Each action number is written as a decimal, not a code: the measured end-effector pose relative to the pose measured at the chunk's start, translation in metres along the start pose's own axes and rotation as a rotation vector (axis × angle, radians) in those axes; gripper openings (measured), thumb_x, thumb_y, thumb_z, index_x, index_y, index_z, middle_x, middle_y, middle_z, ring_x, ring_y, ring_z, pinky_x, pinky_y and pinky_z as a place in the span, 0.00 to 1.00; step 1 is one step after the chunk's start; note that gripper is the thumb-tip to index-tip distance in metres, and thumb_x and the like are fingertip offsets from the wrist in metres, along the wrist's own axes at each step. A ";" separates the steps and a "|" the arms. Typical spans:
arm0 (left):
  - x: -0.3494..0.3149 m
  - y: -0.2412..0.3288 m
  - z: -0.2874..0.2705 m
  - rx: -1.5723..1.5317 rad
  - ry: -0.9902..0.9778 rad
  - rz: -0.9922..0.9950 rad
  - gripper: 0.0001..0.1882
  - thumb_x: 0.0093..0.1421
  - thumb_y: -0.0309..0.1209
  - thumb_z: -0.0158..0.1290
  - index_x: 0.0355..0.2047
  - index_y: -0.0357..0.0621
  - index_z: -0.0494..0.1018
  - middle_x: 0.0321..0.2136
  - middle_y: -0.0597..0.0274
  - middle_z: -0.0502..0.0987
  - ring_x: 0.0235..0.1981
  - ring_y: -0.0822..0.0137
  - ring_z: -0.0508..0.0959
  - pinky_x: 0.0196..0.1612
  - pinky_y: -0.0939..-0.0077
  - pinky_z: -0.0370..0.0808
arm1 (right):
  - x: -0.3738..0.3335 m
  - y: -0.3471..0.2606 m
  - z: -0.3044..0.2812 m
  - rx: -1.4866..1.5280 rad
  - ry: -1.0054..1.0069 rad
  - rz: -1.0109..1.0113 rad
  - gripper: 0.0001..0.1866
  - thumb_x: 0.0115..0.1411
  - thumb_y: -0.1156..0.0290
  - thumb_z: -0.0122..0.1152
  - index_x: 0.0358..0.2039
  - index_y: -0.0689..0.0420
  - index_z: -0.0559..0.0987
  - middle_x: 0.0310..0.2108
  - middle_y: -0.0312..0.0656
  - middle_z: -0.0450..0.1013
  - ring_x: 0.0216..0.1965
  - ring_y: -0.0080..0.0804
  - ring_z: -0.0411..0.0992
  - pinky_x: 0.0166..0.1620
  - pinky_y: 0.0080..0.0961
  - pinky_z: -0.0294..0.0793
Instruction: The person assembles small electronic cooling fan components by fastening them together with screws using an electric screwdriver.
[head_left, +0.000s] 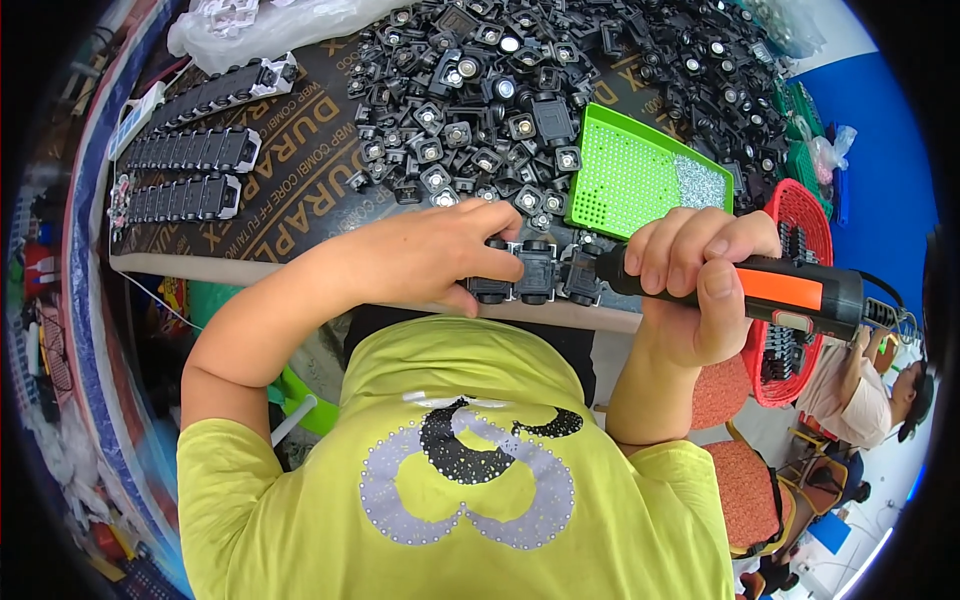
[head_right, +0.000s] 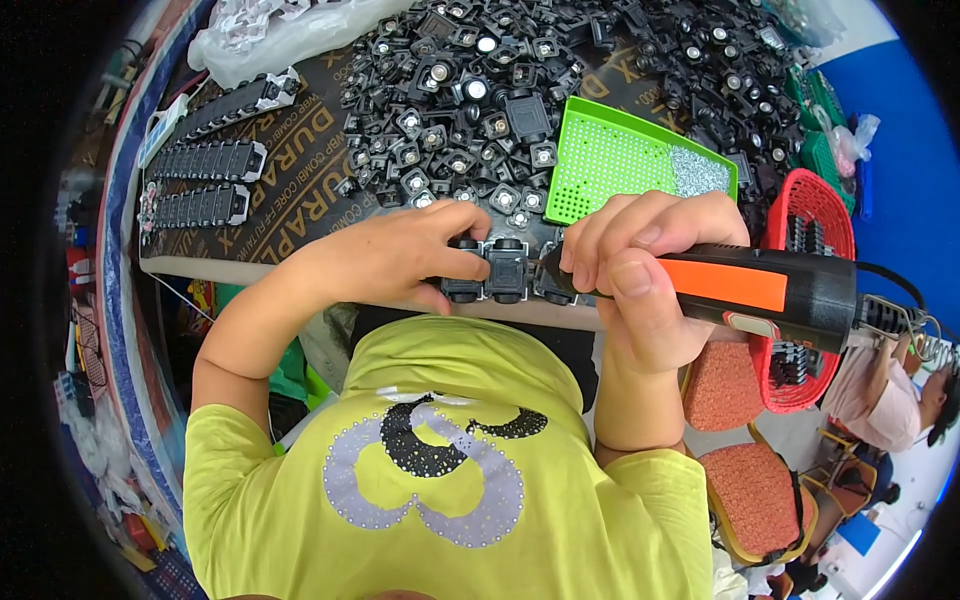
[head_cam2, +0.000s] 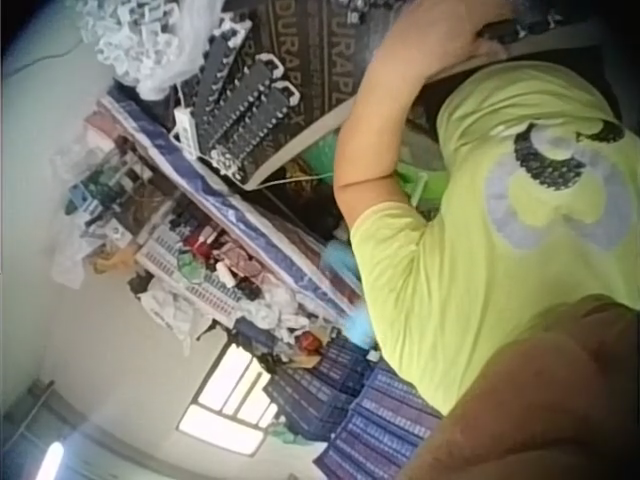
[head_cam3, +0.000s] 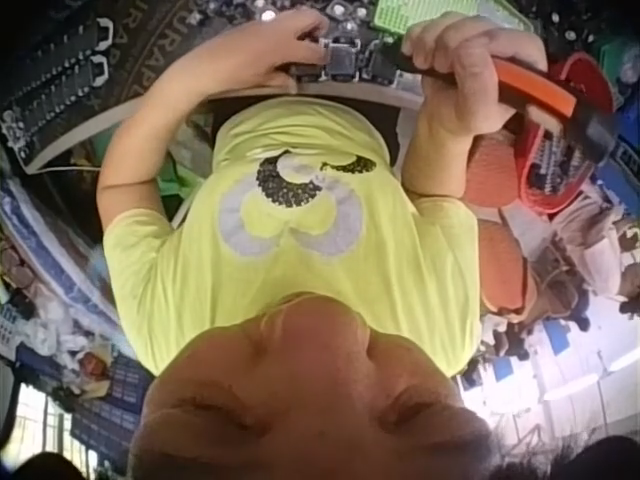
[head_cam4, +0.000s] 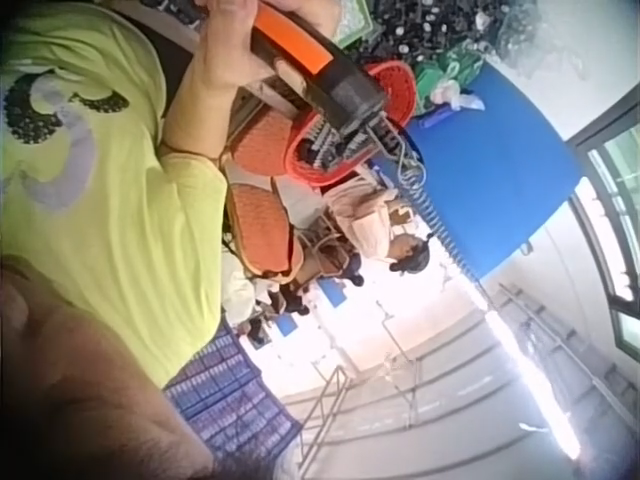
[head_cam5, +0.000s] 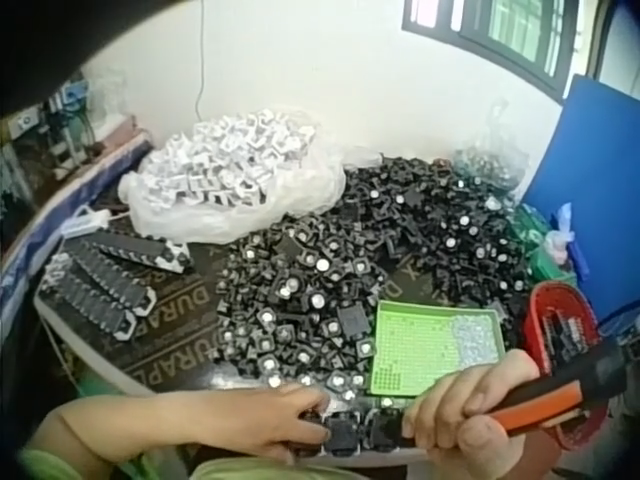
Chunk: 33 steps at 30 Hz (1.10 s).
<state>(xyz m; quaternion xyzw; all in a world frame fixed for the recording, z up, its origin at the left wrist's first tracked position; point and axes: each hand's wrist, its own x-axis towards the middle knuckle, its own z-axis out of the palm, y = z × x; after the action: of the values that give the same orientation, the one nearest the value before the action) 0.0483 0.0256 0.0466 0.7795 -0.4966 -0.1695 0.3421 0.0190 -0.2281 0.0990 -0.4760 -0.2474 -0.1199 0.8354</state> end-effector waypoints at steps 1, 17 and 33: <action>0.002 0.002 -0.001 0.031 -0.031 -0.003 0.27 0.44 0.30 0.71 0.47 0.49 0.76 0.51 0.55 0.68 0.50 0.50 0.73 0.52 0.58 0.74 | 0.000 0.000 0.001 -0.005 -0.002 0.001 0.12 0.60 0.78 0.62 0.40 0.58 0.68 0.23 0.45 0.70 0.21 0.34 0.68 0.28 0.36 0.75; -0.021 0.001 0.054 -0.200 0.451 -0.193 0.28 0.48 0.30 0.72 0.43 0.39 0.67 0.57 0.49 0.72 0.59 0.45 0.73 0.59 0.58 0.72 | -0.002 0.029 0.021 -0.046 -0.066 0.068 0.17 0.54 0.89 0.65 0.37 0.58 0.69 0.25 0.42 0.73 0.24 0.33 0.74 0.32 0.35 0.79; -0.016 0.003 0.062 -0.226 0.466 -0.249 0.38 0.46 0.30 0.72 0.56 0.39 0.68 0.48 0.50 0.76 0.53 0.46 0.75 0.56 0.58 0.74 | 0.001 0.054 0.031 -0.240 -0.240 0.139 0.15 0.55 0.87 0.63 0.36 0.58 0.68 0.22 0.42 0.70 0.21 0.33 0.70 0.28 0.32 0.75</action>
<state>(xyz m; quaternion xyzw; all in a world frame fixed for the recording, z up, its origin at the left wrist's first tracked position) 0.0017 0.0163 0.0030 0.8094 -0.2828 -0.0807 0.5083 0.0347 -0.1739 0.0729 -0.5992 -0.2957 -0.0328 0.7432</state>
